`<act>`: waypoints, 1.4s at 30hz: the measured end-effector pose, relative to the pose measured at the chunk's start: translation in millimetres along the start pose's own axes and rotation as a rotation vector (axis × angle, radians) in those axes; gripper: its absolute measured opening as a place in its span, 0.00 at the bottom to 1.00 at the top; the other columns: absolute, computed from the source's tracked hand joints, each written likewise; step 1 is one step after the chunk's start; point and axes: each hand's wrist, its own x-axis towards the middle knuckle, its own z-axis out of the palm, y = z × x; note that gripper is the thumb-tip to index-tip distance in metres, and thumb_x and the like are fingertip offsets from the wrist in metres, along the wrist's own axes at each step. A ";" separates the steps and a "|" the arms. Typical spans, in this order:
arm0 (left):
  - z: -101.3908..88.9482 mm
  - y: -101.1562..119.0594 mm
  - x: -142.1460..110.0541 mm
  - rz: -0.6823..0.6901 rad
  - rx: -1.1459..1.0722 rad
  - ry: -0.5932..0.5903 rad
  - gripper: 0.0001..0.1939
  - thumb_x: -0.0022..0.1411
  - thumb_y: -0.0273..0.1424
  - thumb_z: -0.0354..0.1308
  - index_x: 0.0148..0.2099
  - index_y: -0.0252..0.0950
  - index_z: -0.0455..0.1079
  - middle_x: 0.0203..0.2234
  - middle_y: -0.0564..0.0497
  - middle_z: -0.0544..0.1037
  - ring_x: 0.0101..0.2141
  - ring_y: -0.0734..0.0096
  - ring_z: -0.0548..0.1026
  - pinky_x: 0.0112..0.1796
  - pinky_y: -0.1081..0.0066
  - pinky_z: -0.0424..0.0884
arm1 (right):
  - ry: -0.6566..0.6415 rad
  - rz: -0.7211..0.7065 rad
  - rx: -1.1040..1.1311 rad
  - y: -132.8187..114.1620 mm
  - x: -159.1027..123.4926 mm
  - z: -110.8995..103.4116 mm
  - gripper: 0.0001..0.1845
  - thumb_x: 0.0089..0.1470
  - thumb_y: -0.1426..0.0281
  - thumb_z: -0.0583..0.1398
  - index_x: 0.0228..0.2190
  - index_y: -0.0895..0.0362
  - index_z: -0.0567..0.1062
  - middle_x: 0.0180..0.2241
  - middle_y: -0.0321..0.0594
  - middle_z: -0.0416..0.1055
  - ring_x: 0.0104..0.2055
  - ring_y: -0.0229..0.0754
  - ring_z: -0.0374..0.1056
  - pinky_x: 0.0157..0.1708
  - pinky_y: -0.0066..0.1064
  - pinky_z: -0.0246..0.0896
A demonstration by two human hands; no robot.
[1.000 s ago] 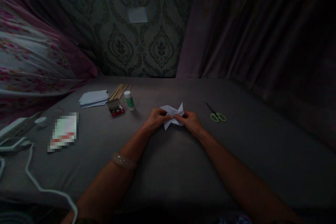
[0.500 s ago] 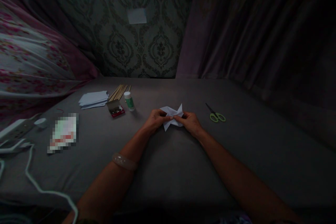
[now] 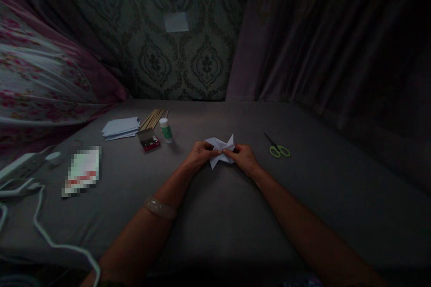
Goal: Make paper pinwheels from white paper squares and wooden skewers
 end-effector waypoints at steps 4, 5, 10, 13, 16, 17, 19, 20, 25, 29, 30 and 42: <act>0.4 0.3 0.3 0.000 -0.026 -0.003 0.13 0.36 0.33 0.71 0.25 0.30 0.75 0.20 0.50 0.75 0.21 0.75 0.69 0.23 0.74 0.62 | 0.045 0.013 -0.028 2.0 1.2 0.3 0.15 0.35 0.61 0.67 0.22 0.61 0.77 0.23 0.40 0.75 0.24 0.37 0.66 0.24 0.28 0.56; 0.8 1.5 -0.2 -0.002 -0.040 -0.007 0.13 0.36 0.33 0.71 0.25 0.30 0.75 0.21 0.50 0.76 0.21 0.74 0.70 0.24 0.74 0.63 | 0.042 0.016 -0.015 1.6 1.1 0.1 0.15 0.35 0.61 0.67 0.23 0.61 0.78 0.23 0.40 0.75 0.24 0.38 0.67 0.24 0.28 0.57; 2.4 10.5 -4.1 -0.001 -0.165 -0.015 0.14 0.38 0.32 0.70 0.29 0.30 0.76 0.25 0.47 0.78 0.25 0.70 0.73 0.29 0.71 0.68 | -0.023 0.007 0.204 -4.7 -0.8 -1.2 0.18 0.35 0.58 0.67 0.27 0.59 0.79 0.28 0.40 0.77 0.28 0.39 0.70 0.31 0.30 0.62; 2.7 15.0 -6.6 0.023 -0.179 -0.017 0.14 0.39 0.32 0.69 0.30 0.30 0.76 0.27 0.46 0.79 0.27 0.69 0.74 0.32 0.69 0.68 | -0.037 -0.002 0.247 -7.1 -1.6 -1.5 0.20 0.33 0.59 0.69 0.29 0.59 0.79 0.30 0.39 0.78 0.30 0.39 0.70 0.35 0.31 0.63; 3.3 19.5 -9.5 0.107 -0.153 -0.045 0.14 0.40 0.30 0.69 0.33 0.31 0.77 0.29 0.48 0.79 0.30 0.69 0.75 0.36 0.69 0.69 | -0.022 -0.061 0.201 -8.5 -1.4 -2.5 0.20 0.32 0.59 0.69 0.28 0.58 0.78 0.28 0.38 0.77 0.30 0.40 0.70 0.36 0.33 0.63; 3.6 21.0 -10.3 0.152 -0.141 -0.055 0.15 0.40 0.30 0.68 0.34 0.32 0.77 0.30 0.49 0.79 0.31 0.69 0.75 0.37 0.69 0.68 | -0.010 -0.110 0.170 -9.6 -1.4 -3.2 0.19 0.34 0.59 0.69 0.28 0.58 0.78 0.28 0.38 0.76 0.30 0.40 0.70 0.36 0.33 0.63; 4.2 23.4 -11.8 0.242 -0.108 -0.054 0.16 0.41 0.30 0.68 0.36 0.34 0.76 0.29 0.51 0.79 0.31 0.70 0.74 0.37 0.70 0.68 | 0.030 -0.260 0.088 -13.3 -1.8 -5.2 0.15 0.38 0.59 0.68 0.28 0.56 0.78 0.28 0.36 0.75 0.31 0.40 0.69 0.37 0.33 0.63; 4.2 24.3 -12.3 0.281 -0.079 -0.041 0.15 0.42 0.31 0.68 0.36 0.34 0.76 0.28 0.51 0.78 0.30 0.70 0.74 0.36 0.70 0.68 | 0.061 -0.357 0.045 -15.8 -2.3 -6.4 0.13 0.40 0.60 0.67 0.27 0.56 0.78 0.29 0.36 0.74 0.33 0.40 0.69 0.38 0.33 0.63; 1.0 26.8 -13.8 0.543 0.198 0.092 0.09 0.47 0.34 0.66 0.32 0.36 0.75 0.29 0.49 0.78 0.32 0.67 0.74 0.36 0.68 0.69 | 0.155 -0.795 -0.179 -26.3 -6.3 -11.8 0.04 0.48 0.65 0.64 0.29 0.52 0.77 0.34 0.38 0.73 0.39 0.42 0.69 0.43 0.37 0.62; -2.6 28.6 -15.0 0.776 0.346 0.152 0.08 0.50 0.36 0.65 0.33 0.38 0.76 0.31 0.48 0.78 0.37 0.63 0.74 0.42 0.64 0.68 | 0.174 -0.921 -0.391 -26.8 -9.6 -14.1 0.06 0.51 0.69 0.62 0.34 0.50 0.77 0.36 0.39 0.74 0.41 0.45 0.68 0.44 0.40 0.60; -3.2 28.6 -15.1 0.804 0.364 0.156 0.08 0.51 0.36 0.65 0.33 0.38 0.75 0.31 0.48 0.78 0.37 0.63 0.73 0.42 0.64 0.67 | 0.177 -0.938 -0.422 -26.5 -10.2 -14.4 0.06 0.51 0.70 0.62 0.34 0.50 0.77 0.36 0.39 0.74 0.41 0.45 0.68 0.44 0.40 0.59; 1.2 21.2 -14.1 0.682 0.430 0.156 0.06 0.53 0.34 0.64 0.33 0.38 0.76 0.31 0.49 0.79 0.36 0.65 0.74 0.42 0.65 0.68 | 0.198 -0.758 -0.259 -20.4 -10.4 -7.3 0.09 0.49 0.61 0.63 0.27 0.54 0.78 0.29 0.39 0.76 0.35 0.44 0.70 0.39 0.37 0.62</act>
